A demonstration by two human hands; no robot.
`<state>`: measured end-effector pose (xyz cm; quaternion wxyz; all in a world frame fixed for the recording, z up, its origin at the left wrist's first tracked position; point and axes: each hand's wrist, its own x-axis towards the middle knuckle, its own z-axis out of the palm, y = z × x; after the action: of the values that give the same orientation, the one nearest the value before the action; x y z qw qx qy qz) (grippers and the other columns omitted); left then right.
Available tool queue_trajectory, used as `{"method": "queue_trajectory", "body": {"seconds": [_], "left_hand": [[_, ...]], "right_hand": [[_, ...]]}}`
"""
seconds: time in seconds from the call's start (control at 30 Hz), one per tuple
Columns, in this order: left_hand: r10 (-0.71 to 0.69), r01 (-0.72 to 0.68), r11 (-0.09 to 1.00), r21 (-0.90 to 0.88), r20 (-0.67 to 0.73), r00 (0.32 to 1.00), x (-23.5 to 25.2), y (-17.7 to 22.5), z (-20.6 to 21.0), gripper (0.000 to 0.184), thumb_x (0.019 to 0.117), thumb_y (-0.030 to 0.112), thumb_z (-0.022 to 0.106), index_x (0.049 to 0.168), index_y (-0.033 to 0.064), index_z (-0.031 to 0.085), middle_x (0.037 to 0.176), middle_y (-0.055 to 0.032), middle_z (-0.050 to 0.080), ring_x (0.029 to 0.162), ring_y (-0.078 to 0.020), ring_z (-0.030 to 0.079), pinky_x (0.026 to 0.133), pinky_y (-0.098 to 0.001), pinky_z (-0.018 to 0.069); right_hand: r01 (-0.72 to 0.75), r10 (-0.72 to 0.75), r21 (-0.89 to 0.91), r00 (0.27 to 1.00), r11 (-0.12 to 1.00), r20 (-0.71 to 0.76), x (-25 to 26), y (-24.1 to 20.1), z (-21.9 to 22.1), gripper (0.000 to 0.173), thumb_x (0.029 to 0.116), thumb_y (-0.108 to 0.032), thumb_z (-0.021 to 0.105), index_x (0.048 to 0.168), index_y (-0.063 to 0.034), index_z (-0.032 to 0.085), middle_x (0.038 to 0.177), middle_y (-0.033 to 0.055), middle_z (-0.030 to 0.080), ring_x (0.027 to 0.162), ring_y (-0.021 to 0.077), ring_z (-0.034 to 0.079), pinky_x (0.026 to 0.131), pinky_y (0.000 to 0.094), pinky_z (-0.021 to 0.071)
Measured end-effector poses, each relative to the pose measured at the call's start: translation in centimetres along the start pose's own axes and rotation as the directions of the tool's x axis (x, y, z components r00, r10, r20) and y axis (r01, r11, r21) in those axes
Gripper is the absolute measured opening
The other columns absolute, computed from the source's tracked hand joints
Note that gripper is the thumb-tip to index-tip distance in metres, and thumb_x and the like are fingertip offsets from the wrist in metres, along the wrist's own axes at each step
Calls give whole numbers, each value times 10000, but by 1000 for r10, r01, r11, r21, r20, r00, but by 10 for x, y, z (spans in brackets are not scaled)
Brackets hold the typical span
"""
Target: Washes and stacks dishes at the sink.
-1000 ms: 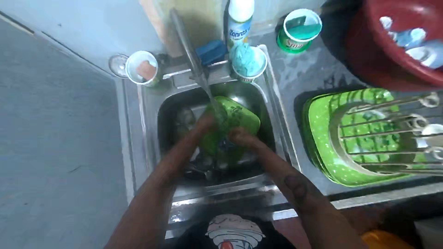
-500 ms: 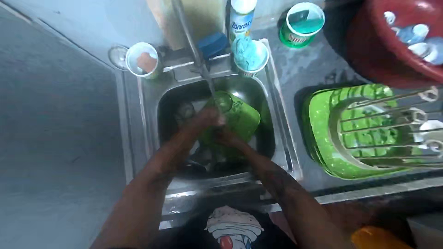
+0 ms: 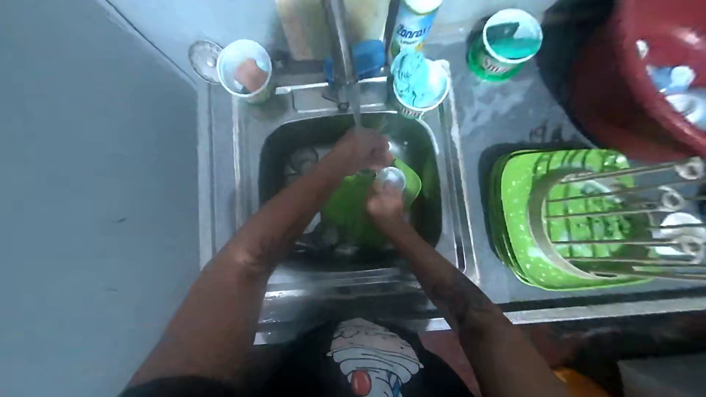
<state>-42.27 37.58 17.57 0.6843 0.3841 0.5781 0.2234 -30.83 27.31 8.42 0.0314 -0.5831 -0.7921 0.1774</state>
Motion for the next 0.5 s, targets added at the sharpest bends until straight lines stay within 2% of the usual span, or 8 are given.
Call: {"method": "queue_trajectory", "body": {"seconds": [0.07, 0.1, 0.17, 0.27, 0.3, 0.37, 0.43, 0.5], "left_hand": [[22, -26, 953, 301, 17, 1000, -14, 2, -2, 391, 1100, 293, 463, 1262, -38, 592, 1001, -129, 666, 777, -152, 672, 747, -314, 586], [27, -56, 858, 510, 65, 998, -19, -3, -7, 395, 1111, 275, 435, 1275, -44, 599, 1048, -163, 678, 851, -188, 687, 821, -360, 582], [-14, -159, 520, 839, 195, 981, -31, -28, -21, 344, 1077, 220, 509, 1287, -26, 626, 1189, -228, 676, 1089, -339, 670, 989, -555, 510], [-157, -163, 156, 974, 188, 970, -68, -86, -35, 443, 943, 379, 719, 1296, 119, 662, 1309, -221, 615, 1201, -439, 593, 967, -676, 472], [-227, -139, 110, 984, 161, 960, -81, -100, -35, 497, 925, 402, 738, 1324, 119, 650, 1360, -254, 572, 1253, -472, 544, 1003, -689, 436], [-336, -96, 75, 993, 116, 935, -96, -123, -35, 585, 946, 417, 712, 1421, 103, 577, 1448, -322, 472, 1331, -525, 454, 1057, -700, 373], [-298, -60, 99, 993, 87, 951, -104, -146, -37, 542, 979, 389, 667, 1421, 88, 575, 1463, -355, 444, 1344, -545, 436, 1058, -711, 361], [-161, -42, 165, 985, 69, 985, -107, -172, -42, 448, 1006, 370, 616, 1353, 88, 641, 1495, -333, 437, 1380, -523, 416, 1087, -688, 338]], "right_hand": [[-126, 40, 215, 930, 969, 365, 5, -5, 7, 405, 1047, -246, 561, 1330, 40, 611, 1396, 282, 573, 1207, 471, 615, 976, 649, 495], [-181, 23, 337, 906, 924, 423, 13, 5, 31, 475, 1036, -343, 593, 1330, 30, 612, 1341, 282, 616, 1191, 456, 632, 988, 651, 490], [-331, 3, 528, 849, 782, 529, 23, 17, 55, 486, 1002, -376, 661, 1286, 18, 648, 1217, 238, 677, 1103, 359, 666, 984, 559, 520], [-525, 48, 523, 735, 671, 677, 33, 24, 42, 400, 1011, -366, 642, 1141, 12, 675, 896, 142, 652, 731, 227, 618, 693, 425, 550], [-513, 50, 507, 736, 693, 676, 32, 22, 28, 429, 1023, -379, 625, 1167, 24, 661, 947, 162, 656, 789, 252, 632, 743, 449, 553], [-403, 36, 447, 774, 799, 633, 34, 14, 0, 500, 1033, -409, 602, 1259, 33, 660, 1241, 257, 661, 1157, 389, 639, 1022, 599, 476], [-228, 3, 406, 874, 885, 485, 32, 0, -15, 450, 1028, -403, 606, 1209, -3, 703, 1234, 259, 682, 1184, 445, 638, 1010, 673, 465], [-91, -44, 311, 915, 946, 400, 34, -15, -18, 407, 1047, -370, 573, 1229, -31, 705, 1300, 227, 658, 1207, 442, 625, 988, 667, 477]]}}
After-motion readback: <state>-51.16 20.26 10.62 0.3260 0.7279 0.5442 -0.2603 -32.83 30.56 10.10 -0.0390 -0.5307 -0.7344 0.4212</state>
